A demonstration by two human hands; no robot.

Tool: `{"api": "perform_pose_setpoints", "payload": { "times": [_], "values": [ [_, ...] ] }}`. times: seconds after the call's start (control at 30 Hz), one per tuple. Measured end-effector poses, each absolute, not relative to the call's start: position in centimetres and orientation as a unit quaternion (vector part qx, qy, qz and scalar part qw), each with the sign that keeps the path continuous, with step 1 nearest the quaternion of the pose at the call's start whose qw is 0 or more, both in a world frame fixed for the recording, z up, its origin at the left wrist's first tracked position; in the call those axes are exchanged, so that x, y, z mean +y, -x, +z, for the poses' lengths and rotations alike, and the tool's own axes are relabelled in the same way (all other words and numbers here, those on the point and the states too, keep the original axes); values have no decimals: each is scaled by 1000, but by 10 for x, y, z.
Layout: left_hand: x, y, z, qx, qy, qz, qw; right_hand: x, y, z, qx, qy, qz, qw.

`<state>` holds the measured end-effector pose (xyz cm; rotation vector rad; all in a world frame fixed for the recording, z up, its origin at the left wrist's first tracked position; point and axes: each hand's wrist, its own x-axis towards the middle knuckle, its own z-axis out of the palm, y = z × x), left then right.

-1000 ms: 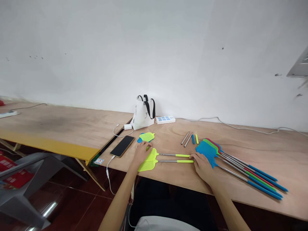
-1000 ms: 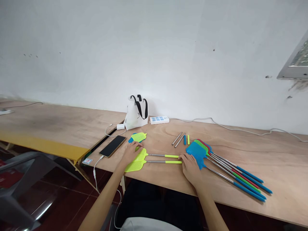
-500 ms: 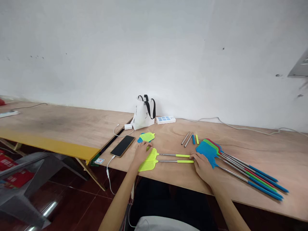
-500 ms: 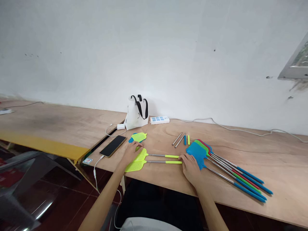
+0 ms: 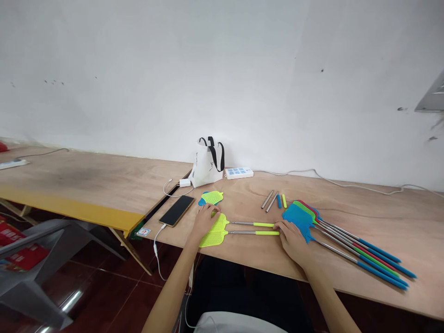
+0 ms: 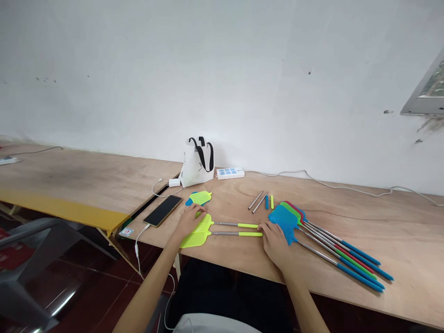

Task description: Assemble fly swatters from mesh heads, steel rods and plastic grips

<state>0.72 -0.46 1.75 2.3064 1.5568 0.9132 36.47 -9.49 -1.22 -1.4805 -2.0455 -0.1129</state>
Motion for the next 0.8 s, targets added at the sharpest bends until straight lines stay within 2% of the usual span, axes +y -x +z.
{"api": "perform_pose_setpoints", "payload": {
  "times": [0.5,0.63,0.8],
  "values": [
    [-9,-9,21,541,-775,307,112,-94,-365,-13,-773,551,-24,314],
    [-9,-11,24,540,-774,310,115,-95,-351,-8,-759,553,-20,344],
    [-8,-12,25,519,-773,333,146,-96,-325,-1,-758,558,0,338]
  ]
}}
